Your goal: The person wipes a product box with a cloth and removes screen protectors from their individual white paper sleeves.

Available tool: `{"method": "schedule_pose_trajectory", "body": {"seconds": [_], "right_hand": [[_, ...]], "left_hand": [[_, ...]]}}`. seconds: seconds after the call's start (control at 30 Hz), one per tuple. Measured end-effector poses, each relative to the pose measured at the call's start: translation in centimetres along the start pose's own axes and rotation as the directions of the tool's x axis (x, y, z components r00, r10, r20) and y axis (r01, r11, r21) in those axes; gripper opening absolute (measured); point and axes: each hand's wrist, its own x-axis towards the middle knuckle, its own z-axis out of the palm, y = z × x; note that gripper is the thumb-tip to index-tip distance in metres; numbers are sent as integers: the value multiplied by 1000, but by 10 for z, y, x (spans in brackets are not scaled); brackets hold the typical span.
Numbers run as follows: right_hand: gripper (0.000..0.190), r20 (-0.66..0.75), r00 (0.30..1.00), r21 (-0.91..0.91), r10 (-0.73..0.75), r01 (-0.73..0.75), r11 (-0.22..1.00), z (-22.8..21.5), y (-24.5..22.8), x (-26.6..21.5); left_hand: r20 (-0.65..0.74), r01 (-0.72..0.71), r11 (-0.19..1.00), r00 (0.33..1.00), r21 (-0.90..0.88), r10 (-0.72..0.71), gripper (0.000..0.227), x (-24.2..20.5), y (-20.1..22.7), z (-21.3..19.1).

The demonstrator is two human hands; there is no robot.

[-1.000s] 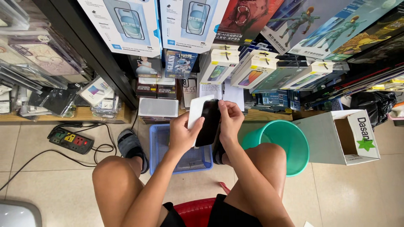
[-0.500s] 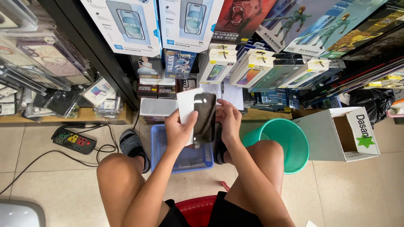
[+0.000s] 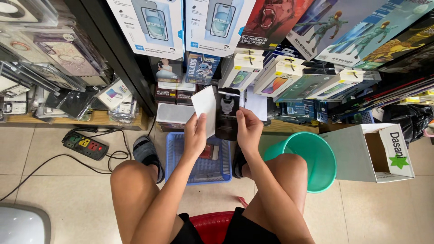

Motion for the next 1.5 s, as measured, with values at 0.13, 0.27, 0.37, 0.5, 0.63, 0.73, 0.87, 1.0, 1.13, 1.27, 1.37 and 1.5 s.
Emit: {"method": "schedule_pose_trajectory", "body": {"seconds": [0.13,0.27,0.37,0.5,0.63,0.73,0.87,1.0,1.13,1.27,1.37,1.5], "right_hand": [[17,-7,989,-206,-145,140,968,1,-20,-5],[15,132,914,-447,-383,400,801,17,-35,-20],[13,212,855,-519,-473,509,687,27,-56,-26],[8,257,814,-439,-520,578,688,32,-64,-30],[14,181,853,-415,-489,518,748,23,-71,-22],[18,112,859,-426,-500,496,757,20,-69,-15],[25,137,946,-350,-293,323,879,20,-63,-16],[28,84,975,-357,-205,222,907,20,-54,-10],[37,13,993,-372,-119,115,921,0,-29,5],[13,-8,996,-450,-93,79,889,-6,-31,11],[6,6,995,-509,-99,88,856,-10,-36,14],[14,50,992,-505,-115,124,854,-10,-43,13]], "left_hand": [[94,19,999,995,-35,-16,44,2,-88,7],[181,1,994,983,-107,18,50,-9,18,24],[200,-3,988,979,-153,34,51,-13,-1,32],[85,25,973,996,-229,-5,45,-5,-29,30],[52,152,940,988,-306,-143,40,-3,-24,21],[-47,137,950,987,-281,-157,32,-5,1,17],[-82,130,962,985,-242,-154,26,-1,0,13],[-9,137,978,990,-155,-140,27,1,16,12],[65,107,988,993,-113,-100,27,0,4,17],[105,127,989,987,-76,-118,27,1,20,15],[120,136,990,984,-41,-130,27,-3,1,12],[100,157,988,983,2,-156,26,-14,-37,1]]}}
